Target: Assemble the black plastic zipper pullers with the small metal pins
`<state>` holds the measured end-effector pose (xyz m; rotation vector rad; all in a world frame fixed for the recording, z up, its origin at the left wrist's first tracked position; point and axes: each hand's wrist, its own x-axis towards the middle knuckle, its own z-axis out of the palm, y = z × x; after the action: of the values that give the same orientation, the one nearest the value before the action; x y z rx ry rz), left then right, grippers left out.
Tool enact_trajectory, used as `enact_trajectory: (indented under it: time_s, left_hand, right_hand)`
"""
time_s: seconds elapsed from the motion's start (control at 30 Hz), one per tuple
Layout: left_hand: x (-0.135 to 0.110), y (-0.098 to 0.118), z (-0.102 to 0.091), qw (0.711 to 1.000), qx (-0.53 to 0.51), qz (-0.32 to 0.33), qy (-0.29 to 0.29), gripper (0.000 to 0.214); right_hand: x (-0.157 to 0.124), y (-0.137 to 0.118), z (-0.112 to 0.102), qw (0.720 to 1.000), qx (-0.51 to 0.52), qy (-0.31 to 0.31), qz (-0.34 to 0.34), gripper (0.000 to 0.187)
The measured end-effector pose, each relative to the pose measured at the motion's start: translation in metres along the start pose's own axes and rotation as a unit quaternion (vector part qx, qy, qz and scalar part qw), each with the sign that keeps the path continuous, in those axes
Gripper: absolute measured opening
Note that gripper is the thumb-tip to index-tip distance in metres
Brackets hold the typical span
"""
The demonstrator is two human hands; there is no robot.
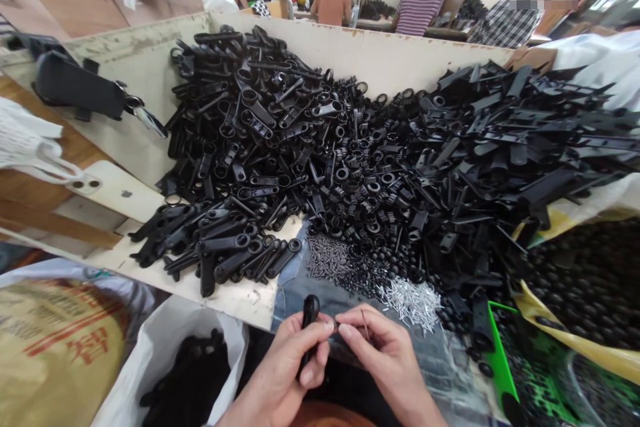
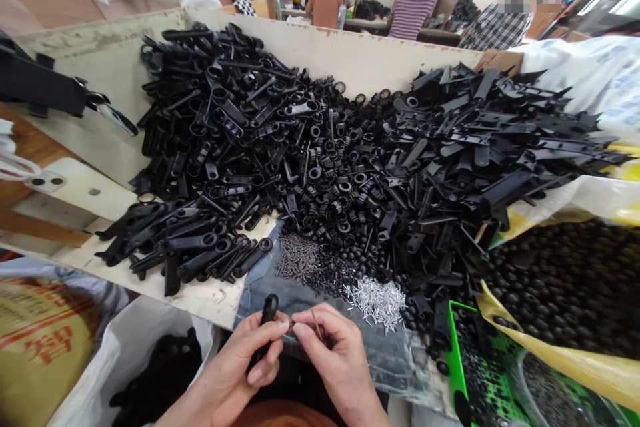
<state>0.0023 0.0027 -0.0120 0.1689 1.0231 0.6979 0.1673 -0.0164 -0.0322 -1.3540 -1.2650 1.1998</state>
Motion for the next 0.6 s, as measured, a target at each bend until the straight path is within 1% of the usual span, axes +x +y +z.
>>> enact_trajectory:
  time_s: [0.13,0.3,0.43,0.6]
  left_hand:
    - [0.0001,-0.0004,-0.0005,0.999,0.027,0.022,-0.01,0.037]
    - [-0.0005,-0.0023,0.0035,0.998,0.051,0.04,-0.009,0.038]
    - [-0.0012,-0.0025,0.0076,0.998,0.045,0.046,0.006,0.044]
    - [0.0002,-0.0041,0.007,0.998,0.043,0.053,0.01,0.046]
  right_hand:
    - [0.0012,0.0024,0.0017,0.997,0.038,0.001,0.06,0.03]
    - [0.0006,0.0054,0.0041,0.994,0.07,0.049,0.066,0.032]
    - [0.0,0.0053,0.0054,0.997,0.058,0.045,0.027,0.026]
    - [-0.0026,0.0036,0.0062,0.998,0.026,0.057,-0.031,0.015]
